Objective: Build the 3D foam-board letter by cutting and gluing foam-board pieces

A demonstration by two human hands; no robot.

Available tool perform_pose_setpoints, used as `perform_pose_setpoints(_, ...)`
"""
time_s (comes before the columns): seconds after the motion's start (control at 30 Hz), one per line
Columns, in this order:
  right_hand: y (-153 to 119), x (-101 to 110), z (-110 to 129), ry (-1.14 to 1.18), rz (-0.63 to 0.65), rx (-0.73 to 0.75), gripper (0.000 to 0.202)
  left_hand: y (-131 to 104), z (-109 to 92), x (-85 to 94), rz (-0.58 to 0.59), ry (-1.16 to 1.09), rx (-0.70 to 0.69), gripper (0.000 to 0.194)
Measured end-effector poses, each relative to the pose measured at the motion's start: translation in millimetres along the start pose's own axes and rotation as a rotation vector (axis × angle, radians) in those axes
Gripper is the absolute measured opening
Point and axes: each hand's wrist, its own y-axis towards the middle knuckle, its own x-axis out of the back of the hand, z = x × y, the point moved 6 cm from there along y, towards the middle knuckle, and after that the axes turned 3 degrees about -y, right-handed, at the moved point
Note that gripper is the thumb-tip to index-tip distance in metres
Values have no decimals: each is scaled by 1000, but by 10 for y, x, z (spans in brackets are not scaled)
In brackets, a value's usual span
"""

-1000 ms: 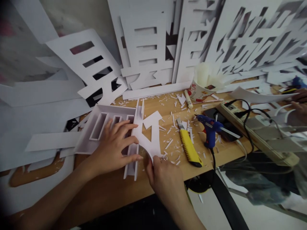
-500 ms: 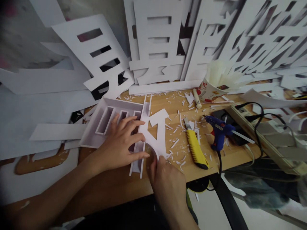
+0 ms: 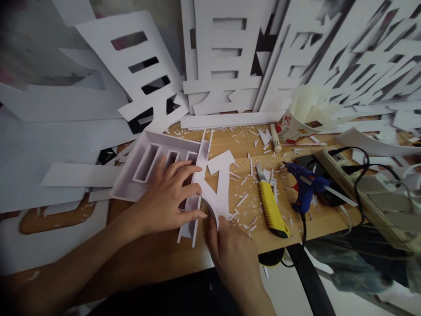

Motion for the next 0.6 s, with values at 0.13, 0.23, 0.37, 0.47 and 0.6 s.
perform_pose_setpoints(0.13,-75,-62,-124,255,176,3,35,3,8,10,-5,-1,-5,40)
perform_pose_setpoints(0.23,-88,-61,-171,323,224,14,28,5,9,15,-10,-5,-7,41)
perform_pose_setpoints(0.37,-77,-88,-173,358,276,74,21,4,11,8,-10,-14,1,41)
perform_pose_setpoints(0.47,-59,-112,-197,352,283,73,23,-2,17,0,-4,-25,6,41)
perform_pose_setpoints(0.6,-11,-126,-164,218,265,123,26,-8,23,5,-6,-30,8,40)
